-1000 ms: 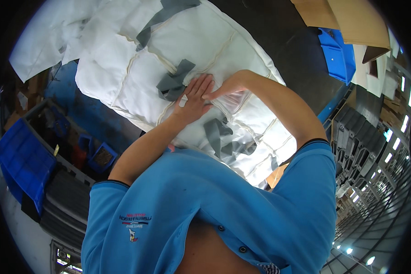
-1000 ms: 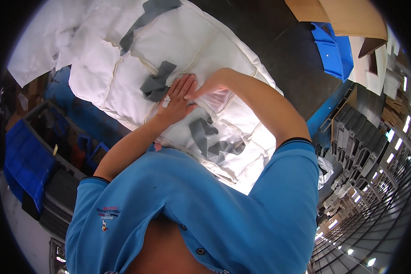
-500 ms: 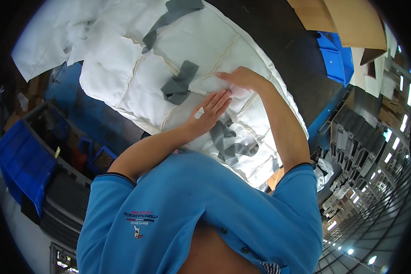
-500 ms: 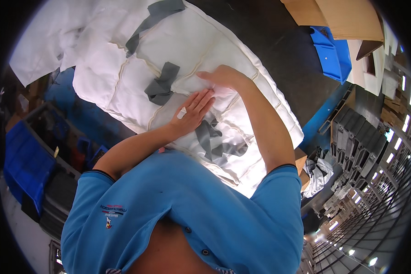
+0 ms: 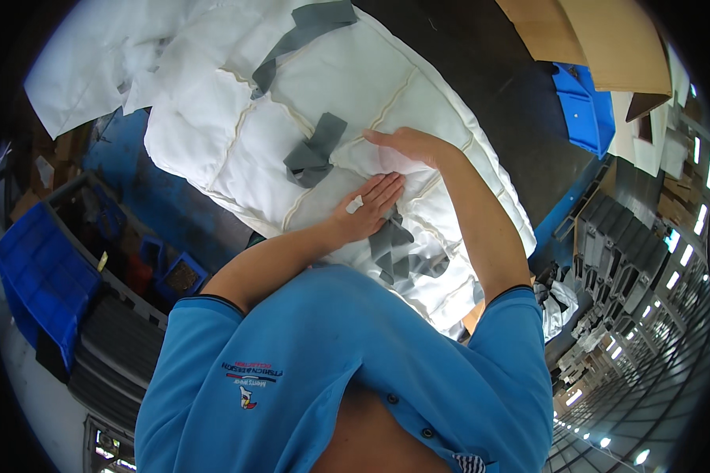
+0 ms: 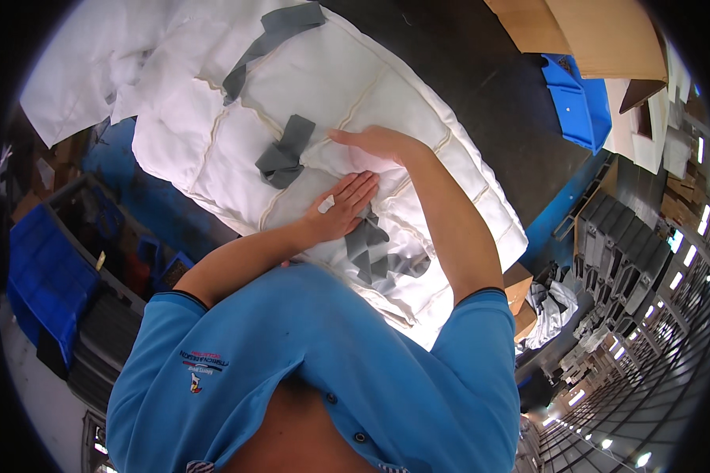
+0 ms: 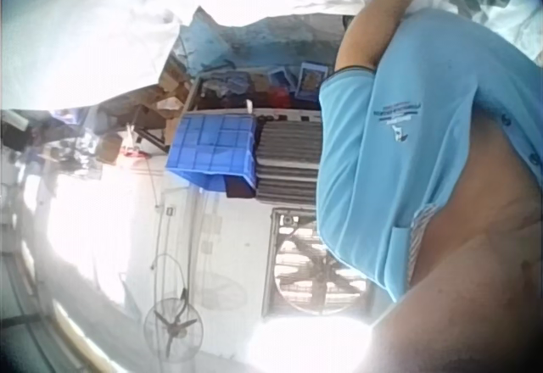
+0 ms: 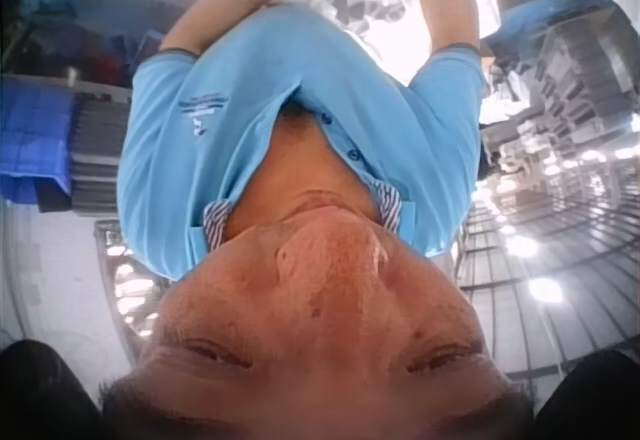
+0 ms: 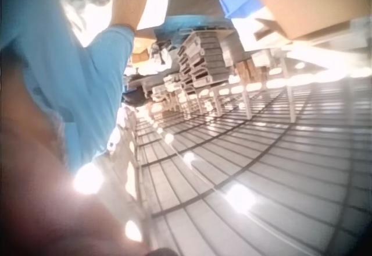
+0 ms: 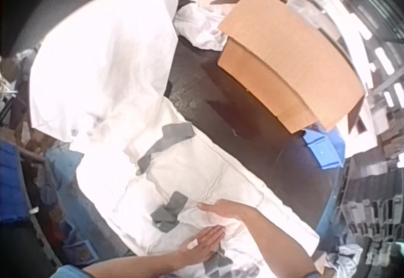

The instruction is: Stuffing fibrous padding material into the pockets of a quilted fabric cushion cover.

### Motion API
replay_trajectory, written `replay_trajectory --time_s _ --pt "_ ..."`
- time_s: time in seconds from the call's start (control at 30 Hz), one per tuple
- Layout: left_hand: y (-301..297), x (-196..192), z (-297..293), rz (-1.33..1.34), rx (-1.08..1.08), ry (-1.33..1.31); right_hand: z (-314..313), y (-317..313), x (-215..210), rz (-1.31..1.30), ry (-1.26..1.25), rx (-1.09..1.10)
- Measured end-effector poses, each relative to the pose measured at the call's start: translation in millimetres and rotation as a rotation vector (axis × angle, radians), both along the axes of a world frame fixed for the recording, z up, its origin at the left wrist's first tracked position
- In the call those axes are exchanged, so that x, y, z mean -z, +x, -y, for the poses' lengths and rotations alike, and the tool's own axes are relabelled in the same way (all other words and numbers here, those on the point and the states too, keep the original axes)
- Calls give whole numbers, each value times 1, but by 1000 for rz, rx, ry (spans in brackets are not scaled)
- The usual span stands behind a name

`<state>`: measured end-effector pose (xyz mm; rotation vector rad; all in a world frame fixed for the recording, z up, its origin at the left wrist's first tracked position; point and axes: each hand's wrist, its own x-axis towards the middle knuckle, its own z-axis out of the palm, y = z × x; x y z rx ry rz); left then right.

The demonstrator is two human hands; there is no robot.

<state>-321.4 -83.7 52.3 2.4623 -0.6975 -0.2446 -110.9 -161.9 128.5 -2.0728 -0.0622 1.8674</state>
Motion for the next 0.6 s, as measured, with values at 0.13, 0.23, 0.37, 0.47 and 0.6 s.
replay_trajectory --time_s 0.13,0.23,0.37,0.47,0.6 --pt "5 -7 5 17 12 44 19 -21 30 -414 360 800" --pt "3 -5 3 34 -18 -3 27 -24 30 -82 358 535" --pt "6 -6 1 47 35 4 26 -8 36 96 85 310" --pt "8 -7 -6 120 12 9 26 -23 36 136 159 469" --pt "28 -17 -42 58 -209 32 43 -36 1 162 182 574"
